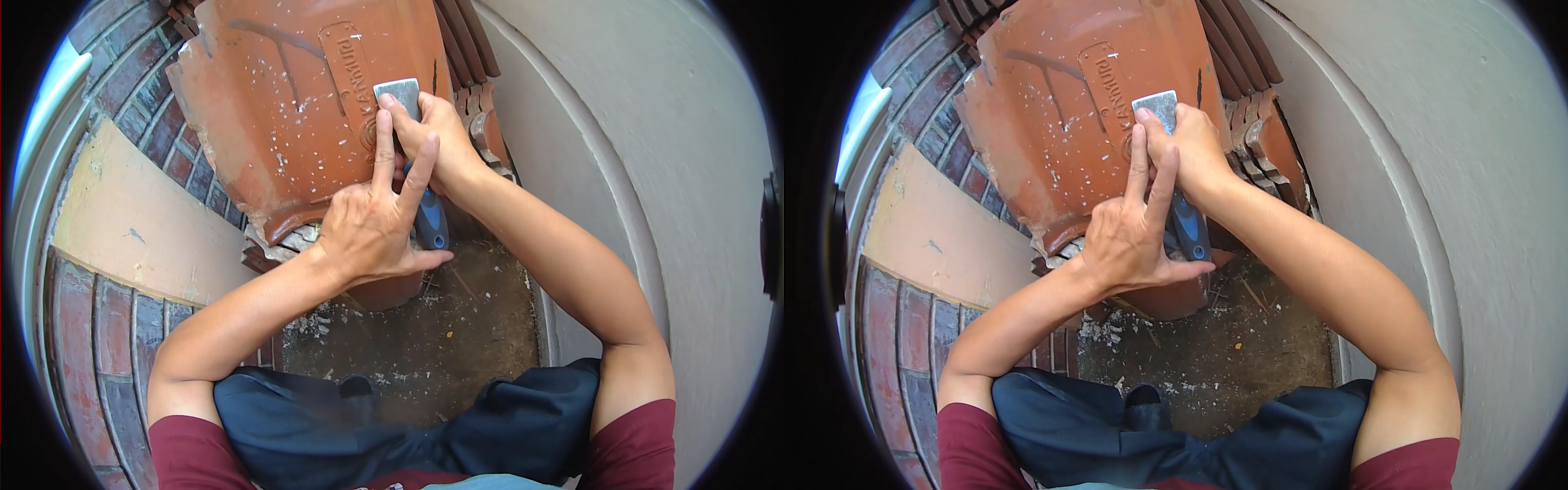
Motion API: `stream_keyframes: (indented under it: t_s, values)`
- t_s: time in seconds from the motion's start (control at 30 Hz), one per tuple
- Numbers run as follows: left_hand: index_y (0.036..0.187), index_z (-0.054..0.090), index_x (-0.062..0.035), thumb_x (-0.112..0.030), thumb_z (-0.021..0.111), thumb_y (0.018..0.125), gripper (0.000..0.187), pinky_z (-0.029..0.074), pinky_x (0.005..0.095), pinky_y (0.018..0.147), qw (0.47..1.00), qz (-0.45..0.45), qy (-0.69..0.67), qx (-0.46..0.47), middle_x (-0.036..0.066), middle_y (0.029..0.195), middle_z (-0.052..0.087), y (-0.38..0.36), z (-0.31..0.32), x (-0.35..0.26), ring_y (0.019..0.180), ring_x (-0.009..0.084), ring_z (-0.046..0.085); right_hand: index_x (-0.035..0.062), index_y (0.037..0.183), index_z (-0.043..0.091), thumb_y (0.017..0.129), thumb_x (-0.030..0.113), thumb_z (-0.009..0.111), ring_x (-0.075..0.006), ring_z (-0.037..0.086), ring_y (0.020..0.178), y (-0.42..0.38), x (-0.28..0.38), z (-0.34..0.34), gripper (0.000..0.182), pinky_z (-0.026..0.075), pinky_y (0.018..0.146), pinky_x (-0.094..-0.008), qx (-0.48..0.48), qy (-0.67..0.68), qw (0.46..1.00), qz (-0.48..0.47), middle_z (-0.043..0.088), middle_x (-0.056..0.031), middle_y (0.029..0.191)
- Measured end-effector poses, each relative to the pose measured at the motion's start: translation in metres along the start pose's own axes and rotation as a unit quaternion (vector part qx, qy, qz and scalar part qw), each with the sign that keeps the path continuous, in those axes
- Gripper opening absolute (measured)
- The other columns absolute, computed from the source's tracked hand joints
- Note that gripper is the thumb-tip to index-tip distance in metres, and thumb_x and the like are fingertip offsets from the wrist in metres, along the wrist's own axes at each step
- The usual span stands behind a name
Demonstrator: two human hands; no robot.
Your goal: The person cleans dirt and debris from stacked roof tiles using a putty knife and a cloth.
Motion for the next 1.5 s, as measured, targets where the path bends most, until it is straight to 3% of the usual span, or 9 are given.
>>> stream_keyframes:
  t_s: [0.23,0.4,0.53,0.6,0.63,0.77,0.9,1.13,1.5]
  values:
    - [0.161,0.004,0.0068,-0.065,0.084,0.071,0.141,0.063,0.0461,0.074,1.0,0.015,-0.006,0.008,0.049,0.156,0.018,-0.011,0.013,-0.001,0.093,0.0501,0.072,0.0051,0.106,0.06,0.112,0.028,0.048,-0.0045,0.05,0.078,-0.033,-0.025,-0.008,0.027,0.046,0.065,-0.0253,0.044,0.004,0.999,-0.016,0.057,0.0023,0.089]
    - [0.16,0.012,0.0085,-0.065,0.083,0.074,0.133,0.062,0.0461,0.076,0.998,0.024,-0.041,0.032,0.043,0.158,0.023,-0.01,0.013,-0.002,0.095,0.0494,0.072,-0.0009,0.1,0.061,0.109,0.029,0.048,-0.0135,0.057,0.072,-0.041,-0.035,-0.018,0.034,0.049,0.066,-0.0351,0.006,-0.023,0.999,-0.031,0.062,-0.0064,0.078]
    - [0.15,0.04,0.0085,-0.048,0.084,0.079,0.1,0.063,0.0431,0.074,0.997,0.049,-0.056,0.026,0.036,0.155,0.037,-0.009,0.005,0.0,0.092,0.0431,0.074,0.0027,0.098,0.06,0.111,0.034,0.045,-0.0118,0.058,0.057,-0.057,-0.026,-0.031,0.037,0.048,0.053,-0.0303,0.027,0.007,0.996,0.083,0.061,-0.0049,0.074]
    - [0.141,0.053,0.0074,-0.039,0.085,0.081,0.082,0.063,0.041,0.073,0.997,0.064,-0.042,0.012,0.032,0.151,0.046,-0.01,0.004,0.0,0.09,0.0396,0.075,0.0048,0.096,0.059,0.11,0.037,0.046,-0.0108,0.057,0.051,-0.055,-0.033,-0.044,0.037,0.045,0.046,-0.0276,0.016,-0.065,0.997,0.034,0.06,-0.0045,0.072]
    - [0.123,0.067,0.003,-0.025,0.084,0.08,0.054,0.063,0.0375,0.07,0.994,0.066,-0.07,-0.043,0.024,0.132,0.063,-0.007,-0.006,-0.002,0.085,0.0331,0.075,0.0046,0.096,0.059,0.11,0.037,0.048,-0.011,0.057,0.051,-0.056,-0.032,-0.051,0.037,0.045,0.046,-0.0282,0.006,-0.104,0.994,0.021,0.06,-0.0049,0.073]
    - [0.091,0.075,-0.0019,-0.014,0.082,0.082,0.017,0.059,0.037,0.061,0.978,-0.014,-0.181,-0.101,0.012,0.086,0.071,0.004,-0.017,0.008,0.07,0.0271,0.072,0.0045,0.096,0.061,0.105,0.035,0.058,-0.0101,0.056,0.053,-0.068,-0.017,-0.08,0.032,0.045,0.049,-0.03,-0.073,-0.24,0.963,-0.098,0.063,-0.0059,0.073]
    - [0.073,0.072,0.0029,-0.026,0.068,0.101,0.04,0.037,0.0255,0.051,0.892,-0.209,-0.392,-0.084,-0.002,0.054,0.052,0.015,-0.017,0.028,0.06,0.0025,0.048,0.0043,0.102,0.057,0.097,0.021,0.069,-0.0084,0.061,0.069,-0.075,-0.007,-0.089,0.021,0.05,0.058,-0.0291,-0.108,-0.177,0.978,-0.002,0.062,-0.0055,0.077]
    - [0.074,0.071,0.0003,-0.036,0.059,0.106,0.05,0.036,0.024,0.052,0.775,-0.307,-0.546,-0.086,-0.005,0.058,0.052,0.025,0.01,0.038,0.055,0.0022,0.043,0.0042,0.112,0.048,0.086,0.001,0.07,-0.0135,0.061,0.07,-0.08,0.004,-0.071,0.035,0.056,0.06,-0.0312,-0.106,0.019,0.993,0.047,0.057,-0.0055,0.087]
    - [0.093,0.072,0.0006,-0.031,0.059,0.108,0.037,0.044,0.0227,0.059,0.743,-0.279,-0.59,-0.15,-0.004,0.075,0.063,0.022,0.005,0.044,0.067,0.0024,0.052,0.0028,0.125,0.043,0.091,-0.006,0.062,-0.0213,0.07,0.083,-0.066,0.031,-0.033,0.04,0.064,0.072,-0.036,0.005,0.148,0.989,-0.014,0.059,-0.0104,0.103]
Point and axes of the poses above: each hand's wrist, its own y-axis towards the middle knuckle, its own z-axis out of the palm, x = y × z, the point moved 6 cm from there along y, towards the middle knuckle
